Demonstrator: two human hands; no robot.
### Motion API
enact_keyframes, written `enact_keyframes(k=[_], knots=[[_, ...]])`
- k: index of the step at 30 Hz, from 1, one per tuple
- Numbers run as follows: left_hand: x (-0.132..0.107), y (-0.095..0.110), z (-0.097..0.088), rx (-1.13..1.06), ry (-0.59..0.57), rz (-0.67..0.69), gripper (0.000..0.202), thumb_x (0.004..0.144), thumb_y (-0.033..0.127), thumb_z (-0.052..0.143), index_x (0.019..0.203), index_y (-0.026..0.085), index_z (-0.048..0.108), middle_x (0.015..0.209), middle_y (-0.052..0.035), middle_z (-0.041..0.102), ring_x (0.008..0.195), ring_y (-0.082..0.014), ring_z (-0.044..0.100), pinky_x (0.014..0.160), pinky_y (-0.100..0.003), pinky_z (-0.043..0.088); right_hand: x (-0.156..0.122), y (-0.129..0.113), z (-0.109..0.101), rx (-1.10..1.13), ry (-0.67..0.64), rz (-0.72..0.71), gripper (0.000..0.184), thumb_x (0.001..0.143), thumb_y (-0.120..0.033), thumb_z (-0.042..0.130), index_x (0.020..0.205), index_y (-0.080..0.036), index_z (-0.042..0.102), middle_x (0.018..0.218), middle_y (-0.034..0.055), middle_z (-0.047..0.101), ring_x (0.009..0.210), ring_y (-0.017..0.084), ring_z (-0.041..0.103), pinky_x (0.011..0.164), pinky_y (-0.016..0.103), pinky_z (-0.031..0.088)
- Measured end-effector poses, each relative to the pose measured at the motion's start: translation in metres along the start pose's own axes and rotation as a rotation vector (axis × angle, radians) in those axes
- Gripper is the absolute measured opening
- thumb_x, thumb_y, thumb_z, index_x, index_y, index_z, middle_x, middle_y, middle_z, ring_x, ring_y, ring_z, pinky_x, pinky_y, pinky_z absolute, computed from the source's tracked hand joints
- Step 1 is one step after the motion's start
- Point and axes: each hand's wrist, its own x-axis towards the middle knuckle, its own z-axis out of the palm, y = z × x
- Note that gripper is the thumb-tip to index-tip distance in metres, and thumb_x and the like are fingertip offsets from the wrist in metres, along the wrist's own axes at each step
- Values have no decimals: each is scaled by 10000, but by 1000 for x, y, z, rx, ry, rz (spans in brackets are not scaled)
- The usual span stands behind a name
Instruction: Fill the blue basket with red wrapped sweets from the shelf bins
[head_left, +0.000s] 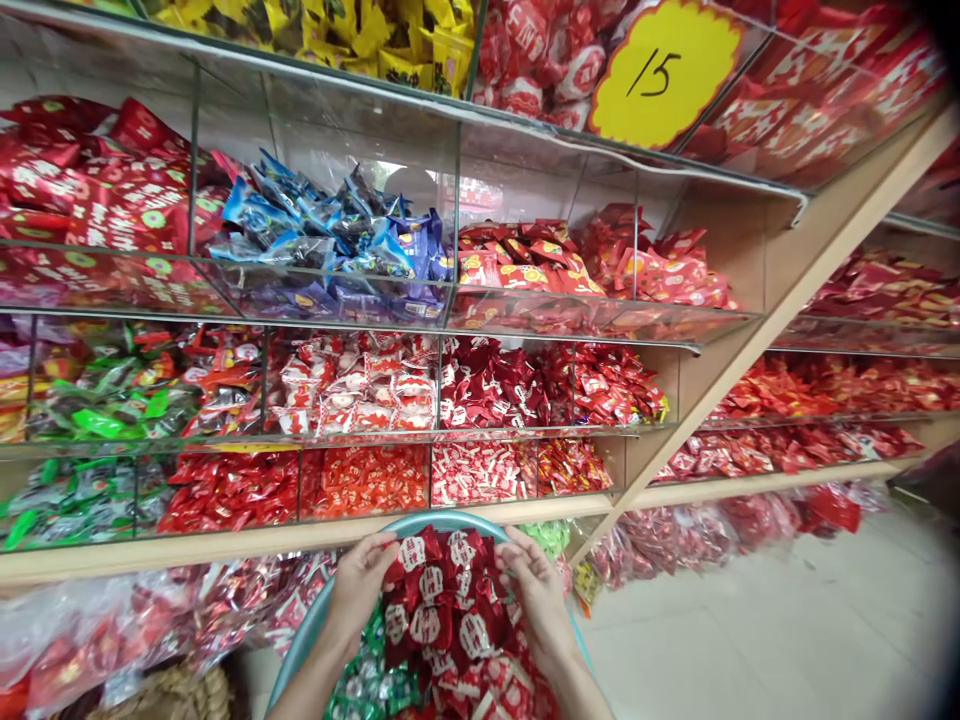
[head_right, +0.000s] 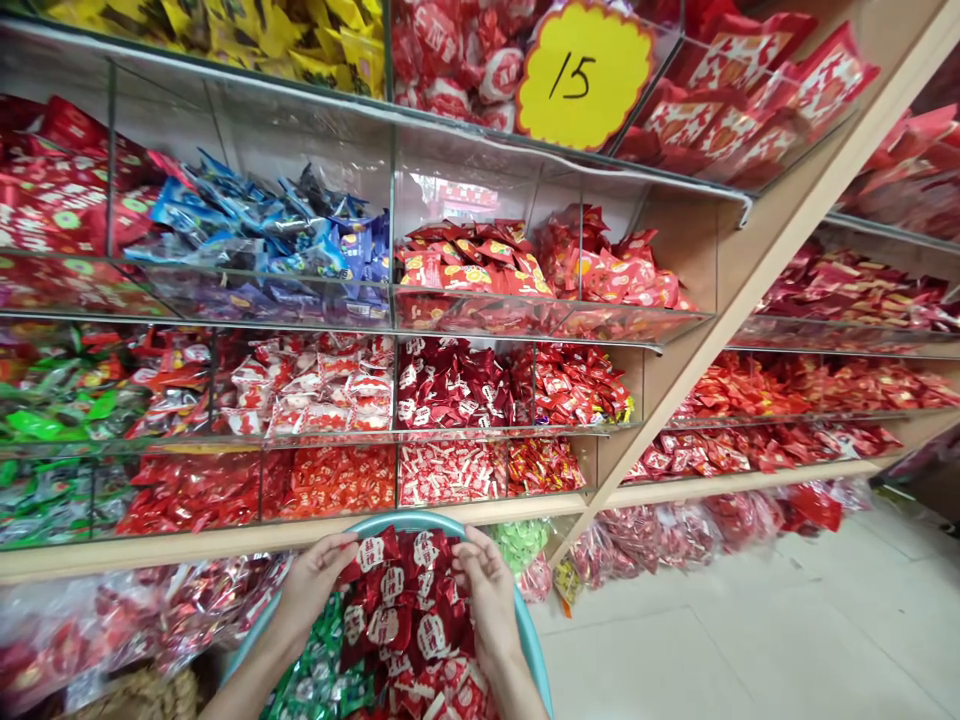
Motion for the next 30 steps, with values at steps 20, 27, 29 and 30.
enact_keyframes(k=[20, 27, 29, 30], knots=[[29, -11, 44, 971, -57, 520, 307, 890, 252, 360, 914, 204, 663, 969, -60, 615, 932, -186, 590, 812, -291, 435, -10, 16, -11, -139, 65, 56, 505, 641, -602, 678, 443, -195, 453, 343, -65, 389, 356, 73, 302, 409, 225, 234], [22, -17, 51, 1401, 75, 627, 464, 940, 330, 238, 884, 197, 679, 1072, -90, 583, 972, -211, 573, 821, -332, 450, -9, 17, -14, -126, 55, 92, 451, 675, -603, 650, 543, -178, 574, 389, -54, 442, 366, 70, 317, 397, 215, 217], [20, -18, 53, 1414, 87, 639, 484, 941, 354, 225, 893, 204, 683, 1051, -91, 583, 953, -217, 574, 823, -348, 448, -8, 17, -13, -123, 36, 52, 417, 676, -576, 666, 604, -168, 621, 447, -37, 510, 393, 76, 361, 411, 213, 253], [19, -18, 53, 1414, 87, 639, 491, 941, 361, 220, 901, 207, 685, 1038, -90, 584, 948, -218, 574, 824, -351, 447, -7, 16, -12, -125, 25, 18, 394, 667, -557, 684, 642, -167, 639, 485, -29, 544, 410, 81, 389, 421, 215, 276]])
